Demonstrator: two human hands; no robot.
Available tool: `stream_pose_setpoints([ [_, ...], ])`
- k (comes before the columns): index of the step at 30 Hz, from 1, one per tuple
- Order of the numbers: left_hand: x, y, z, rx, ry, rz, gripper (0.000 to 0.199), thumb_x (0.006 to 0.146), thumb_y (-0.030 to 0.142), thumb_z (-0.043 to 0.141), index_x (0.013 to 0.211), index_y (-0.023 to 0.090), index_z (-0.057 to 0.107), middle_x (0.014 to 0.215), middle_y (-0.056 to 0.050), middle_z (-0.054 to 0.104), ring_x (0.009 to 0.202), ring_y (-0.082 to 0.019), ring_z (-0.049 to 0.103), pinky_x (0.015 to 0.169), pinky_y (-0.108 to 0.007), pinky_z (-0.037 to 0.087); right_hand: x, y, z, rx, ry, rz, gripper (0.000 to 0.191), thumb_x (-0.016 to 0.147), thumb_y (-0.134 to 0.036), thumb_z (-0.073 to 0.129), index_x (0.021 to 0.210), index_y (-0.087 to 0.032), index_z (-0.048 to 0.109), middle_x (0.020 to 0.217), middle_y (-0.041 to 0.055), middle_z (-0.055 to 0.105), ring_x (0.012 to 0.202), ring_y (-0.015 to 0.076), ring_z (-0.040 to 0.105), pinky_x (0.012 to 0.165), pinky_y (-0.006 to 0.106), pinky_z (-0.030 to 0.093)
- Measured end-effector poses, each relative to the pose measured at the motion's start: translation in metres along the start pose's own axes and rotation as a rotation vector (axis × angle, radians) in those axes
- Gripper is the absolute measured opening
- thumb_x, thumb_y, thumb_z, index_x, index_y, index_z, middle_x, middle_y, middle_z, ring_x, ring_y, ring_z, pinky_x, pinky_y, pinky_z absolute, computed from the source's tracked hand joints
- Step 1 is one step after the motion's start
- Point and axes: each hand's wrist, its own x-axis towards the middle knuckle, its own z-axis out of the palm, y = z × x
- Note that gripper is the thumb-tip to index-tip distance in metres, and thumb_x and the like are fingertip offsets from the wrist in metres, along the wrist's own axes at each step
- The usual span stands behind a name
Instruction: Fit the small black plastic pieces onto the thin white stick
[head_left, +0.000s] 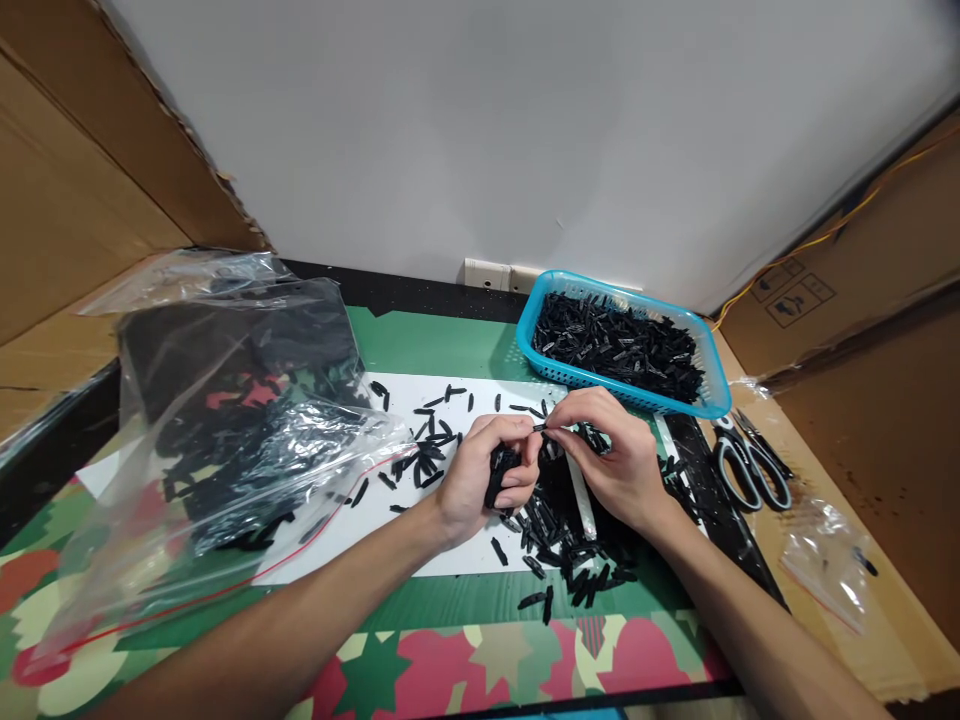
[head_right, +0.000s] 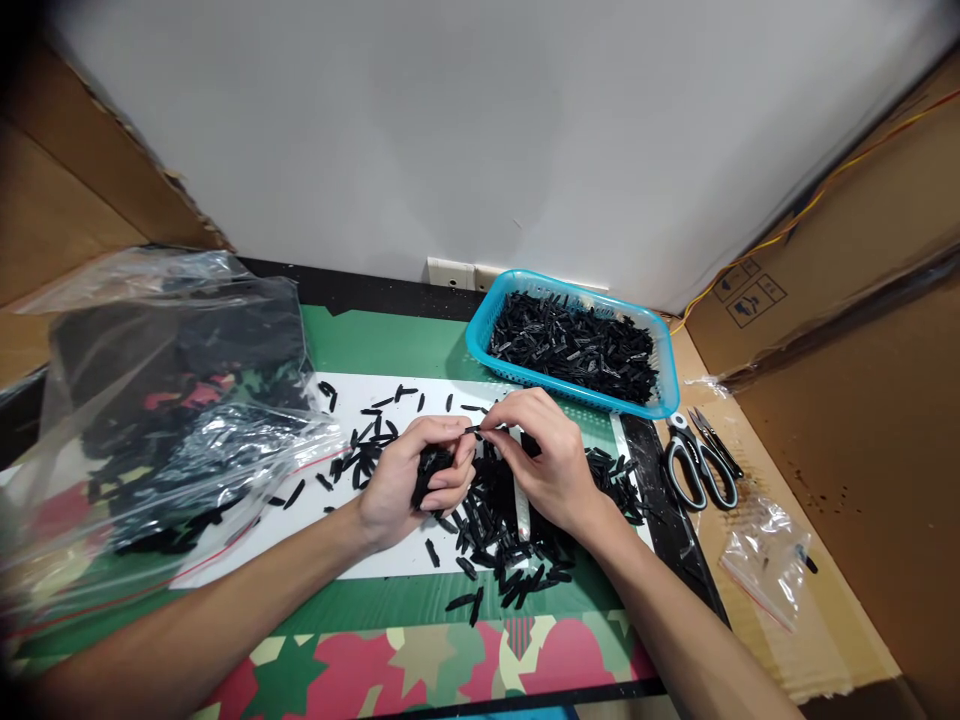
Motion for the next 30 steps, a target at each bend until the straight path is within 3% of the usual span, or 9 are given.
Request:
stream_pose_setpoints([
  [30, 0.0017, -0.0020, -0.0031, 0.021, -0.026, -0.063, 0.038, 0.092, 0.039, 0.053, 0.061, 0.018, 0.049, 0.046, 0.005, 0.035, 0.036, -0.006, 0.027, 0.037, -0.017, 0.020, -0.0005, 0.0011, -0.0012, 0.091, -0.045, 0.103, 0.007, 0.099, -0.015, 0.065, 0.098, -0.021, 0.069, 0.094, 0.0049, 0.073, 0.088, 0.0193, 0.065, 0.074, 0.032, 0.054],
])
